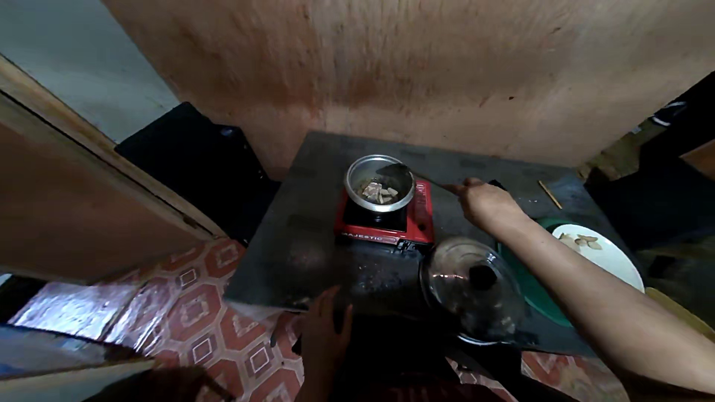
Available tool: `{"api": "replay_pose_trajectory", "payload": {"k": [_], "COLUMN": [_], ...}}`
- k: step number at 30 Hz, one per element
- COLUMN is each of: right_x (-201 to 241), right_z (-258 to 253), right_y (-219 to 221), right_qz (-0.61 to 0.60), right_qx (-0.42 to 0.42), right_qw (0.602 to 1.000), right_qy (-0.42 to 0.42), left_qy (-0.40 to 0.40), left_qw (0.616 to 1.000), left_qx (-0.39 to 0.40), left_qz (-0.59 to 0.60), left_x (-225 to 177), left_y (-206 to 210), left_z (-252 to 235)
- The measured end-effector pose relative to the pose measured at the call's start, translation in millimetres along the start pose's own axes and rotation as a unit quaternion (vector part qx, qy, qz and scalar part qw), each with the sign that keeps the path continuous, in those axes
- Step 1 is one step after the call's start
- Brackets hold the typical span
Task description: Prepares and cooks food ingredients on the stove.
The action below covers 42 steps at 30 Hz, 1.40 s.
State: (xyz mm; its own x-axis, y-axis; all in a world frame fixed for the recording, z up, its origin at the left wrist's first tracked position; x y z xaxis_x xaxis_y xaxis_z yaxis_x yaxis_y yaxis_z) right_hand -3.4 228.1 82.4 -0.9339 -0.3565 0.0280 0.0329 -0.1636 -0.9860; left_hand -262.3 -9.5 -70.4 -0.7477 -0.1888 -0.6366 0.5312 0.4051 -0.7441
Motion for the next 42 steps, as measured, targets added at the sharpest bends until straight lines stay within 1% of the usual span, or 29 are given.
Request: {"api": "replay_pose_trajectory", "payload": {"k": [4,8,13,16,19,22,25,27,30,32,34,36,37,39,42], "right_x": [1,10,15,10,3,-10,-40,-73,-139,-189,-240,-285,-305,-337,-370], "right_z": [7,8,-8,-16,-11,8,36,62,111,153,201,247,267,297,323], "right_y": [-21,-28,-6,3,-7,-28,-46,-51,-43,-27,-3,26,40,64,94], "right_qz": [0.004,0.022,0.014,0.016,-0.002,-0.067,-0.148,-0.198,-0.258,-0.283,-0.292,-0.280,-0.271,-0.246,-0.227], "right_qx": [-0.041,-0.028,0.014,0.005,-0.017,-0.046,-0.096,-0.122,-0.153,-0.172,-0.181,-0.168,-0.157,-0.144,-0.110], "right_qw": [0.998,0.997,0.999,0.999,0.999,0.996,0.983,0.972,0.952,0.934,0.916,0.903,0.898,0.893,0.880], "right_qy": [-0.037,-0.065,-0.049,-0.041,-0.043,-0.044,-0.046,-0.021,0.064,0.132,0.208,0.279,0.308,0.350,0.402], "left_qy": [0.042,0.081,0.092,0.093,0.099,0.111,0.106,0.090,0.046,0.031,0.045,0.077,0.101,0.150,0.258], "left_qw": [0.995,0.984,0.978,0.977,0.976,0.976,0.978,0.981,0.988,0.990,0.989,0.983,0.978,0.962,0.914], "left_qx": [-0.079,-0.126,-0.140,-0.143,-0.145,-0.147,-0.142,-0.128,-0.091,-0.055,-0.018,0.033,0.061,0.148,0.287], "left_qz": [0.045,0.095,0.124,0.132,0.127,0.114,0.111,0.115,0.117,0.123,0.138,0.163,0.171,0.174,0.124], "left_x": [-1,-1,2,4,4,3,2,1,-3,-12,-36,-78,-105,-171,-288], "left_y": [-10,-17,-21,-21,-21,-21,-20,-20,-21,-15,-2,20,35,74,148], "left_z": [8,17,20,21,22,23,22,19,13,8,3,-2,-5,-6,10]}}
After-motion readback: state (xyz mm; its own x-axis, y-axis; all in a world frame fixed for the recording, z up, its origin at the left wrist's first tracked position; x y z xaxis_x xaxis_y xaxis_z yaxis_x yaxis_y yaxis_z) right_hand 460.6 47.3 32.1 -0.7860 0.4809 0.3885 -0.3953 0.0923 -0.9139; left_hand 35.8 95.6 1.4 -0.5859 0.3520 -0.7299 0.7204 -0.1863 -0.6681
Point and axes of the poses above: each hand's wrist, its own z-axis away from the middle knuckle, its own y-axis out of the palm, x = y × z, the point moved 9 cm from there along -z, towards the middle knuckle, and after that the axes turned 5 degrees about -y, right-handed, at the moved point
